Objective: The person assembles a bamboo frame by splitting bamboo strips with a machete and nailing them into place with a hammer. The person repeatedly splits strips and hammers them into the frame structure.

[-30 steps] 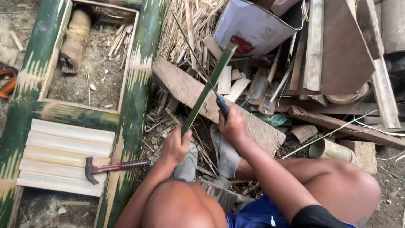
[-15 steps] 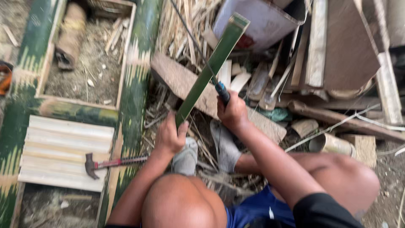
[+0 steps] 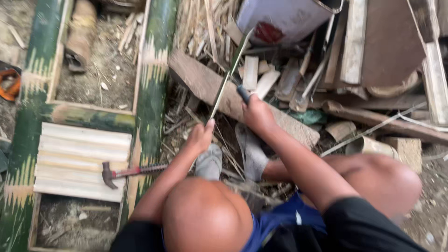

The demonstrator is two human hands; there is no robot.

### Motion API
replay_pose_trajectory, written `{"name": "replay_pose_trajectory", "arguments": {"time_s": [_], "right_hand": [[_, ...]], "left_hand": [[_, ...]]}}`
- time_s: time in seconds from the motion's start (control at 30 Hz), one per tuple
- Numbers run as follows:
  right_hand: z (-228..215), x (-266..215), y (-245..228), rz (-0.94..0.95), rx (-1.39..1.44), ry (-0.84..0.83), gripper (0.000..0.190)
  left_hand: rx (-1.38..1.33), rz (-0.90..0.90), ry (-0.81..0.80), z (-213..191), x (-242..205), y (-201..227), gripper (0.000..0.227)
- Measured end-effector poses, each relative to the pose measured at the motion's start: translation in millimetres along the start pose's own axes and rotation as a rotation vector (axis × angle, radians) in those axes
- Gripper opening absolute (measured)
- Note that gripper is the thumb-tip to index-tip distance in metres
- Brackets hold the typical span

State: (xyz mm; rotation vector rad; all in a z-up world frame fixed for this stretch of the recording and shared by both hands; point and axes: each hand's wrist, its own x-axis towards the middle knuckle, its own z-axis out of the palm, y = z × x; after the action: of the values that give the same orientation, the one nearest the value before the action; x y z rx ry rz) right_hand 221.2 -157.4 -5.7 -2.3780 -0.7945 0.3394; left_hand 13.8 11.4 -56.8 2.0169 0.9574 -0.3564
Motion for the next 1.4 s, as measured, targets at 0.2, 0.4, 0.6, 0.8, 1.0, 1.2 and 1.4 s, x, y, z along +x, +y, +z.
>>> {"name": "replay_pose_trajectory", "arguments": {"time_s": [0.2,0.4,0.6,0.8,1.0,1.2,1.4], "right_hand": [[-27,25,-18,-0.035,0.000,0.023,0.031],[-10,-21,-11,0.033,-0.031,-0.008,0.035],[-32,17,-13,0.016,-0.055,-0.114,0.034],[-25,-12,-23,0.068,0.060,-0.033,0.035],[-15,-32,-28,-0.090,0.324,0.212,0.034],[12,-43,-17,0.154,-0.019,-0.105,0.034],[13,-63,-12,0.058,0.084,0.056,0.038]], "left_hand": [[-0.082,-0.010,0.029,-28,9,41,0.082],[-0.149,0.186,0.120,-16,-14,15,0.080],[-0.460,-0.088,-0.203,-16,72,22,0.078],[-0.678,-0.183,-0.355,-15,30,-38,0.075],[-0.588,-0.106,-0.260,-8,21,-24,0.071],[-0.563,-0.091,-0.230,-11,18,-16,0.075],[-0.673,-0.142,-0.285,-5,18,-18,0.076]]}}
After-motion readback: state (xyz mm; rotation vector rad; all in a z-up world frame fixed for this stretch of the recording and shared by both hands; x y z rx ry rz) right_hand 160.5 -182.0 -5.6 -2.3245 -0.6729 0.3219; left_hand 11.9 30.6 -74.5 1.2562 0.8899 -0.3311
